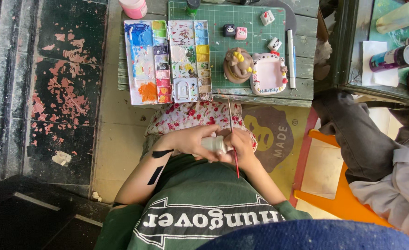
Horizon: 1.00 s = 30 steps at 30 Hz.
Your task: The person holds a small clay figurine in one hand and paints it with a brush, applying yellow and other paint to the figure's details. They dip the brush into a watercolor palette, open a small white paint jar, and continue painting the figurine while seated at the work table.
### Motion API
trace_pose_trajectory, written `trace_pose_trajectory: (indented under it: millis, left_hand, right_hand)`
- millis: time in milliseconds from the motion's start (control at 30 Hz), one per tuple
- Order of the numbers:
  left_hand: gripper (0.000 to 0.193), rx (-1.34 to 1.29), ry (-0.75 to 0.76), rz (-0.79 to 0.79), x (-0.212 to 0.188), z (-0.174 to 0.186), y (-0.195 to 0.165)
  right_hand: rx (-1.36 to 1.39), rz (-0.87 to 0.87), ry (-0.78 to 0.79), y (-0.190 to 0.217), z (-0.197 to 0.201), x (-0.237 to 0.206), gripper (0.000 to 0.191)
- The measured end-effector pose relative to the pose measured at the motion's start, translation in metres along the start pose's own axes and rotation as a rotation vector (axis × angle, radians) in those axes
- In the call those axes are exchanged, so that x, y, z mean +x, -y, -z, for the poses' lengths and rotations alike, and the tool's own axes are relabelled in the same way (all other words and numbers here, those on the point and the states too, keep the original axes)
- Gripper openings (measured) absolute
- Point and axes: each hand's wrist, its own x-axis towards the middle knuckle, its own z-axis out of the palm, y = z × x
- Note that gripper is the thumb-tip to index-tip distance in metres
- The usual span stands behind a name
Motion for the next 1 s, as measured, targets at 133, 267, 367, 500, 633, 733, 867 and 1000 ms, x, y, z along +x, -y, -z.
trace_pose_trajectory:
  millis: [133,267,367,500,633,733,867,1000]
  left_hand:
    - [0.07,-0.36,0.129,-0.022,0.001,0.017,0.014]
    - [0.055,-0.321,-0.124,0.051,-0.016,0.018,0.026]
    - [0.054,-0.523,0.024,0.111,-0.025,0.023,0.027]
    - [0.055,-0.406,-0.123,0.076,-0.027,0.015,0.027]
    - [0.057,-0.051,-0.378,0.069,-0.035,0.008,0.027]
    - [0.055,0.299,-0.515,-0.264,-0.048,0.015,0.024]
    - [0.053,-0.055,-0.842,-0.211,-0.059,0.027,0.014]
    - [0.045,-0.036,-0.987,-0.416,-0.072,0.025,0.005]
  right_hand:
    - [0.064,-0.114,0.039,0.003,0.011,0.016,0.051]
    - [0.27,-0.264,0.136,0.013,0.024,0.032,0.05]
    - [0.406,-0.238,0.176,0.024,0.021,0.04,0.048]
    - [0.394,-0.232,0.162,0.033,0.017,0.05,0.047]
    - [0.315,-0.197,0.139,0.033,0.02,0.056,0.046]
    - [0.196,-0.143,0.037,0.025,0.024,0.054,0.044]
    - [0.049,-0.082,-0.344,0.013,0.034,0.049,0.036]
    - [-0.16,-0.157,-0.576,0.007,0.051,0.056,0.028]
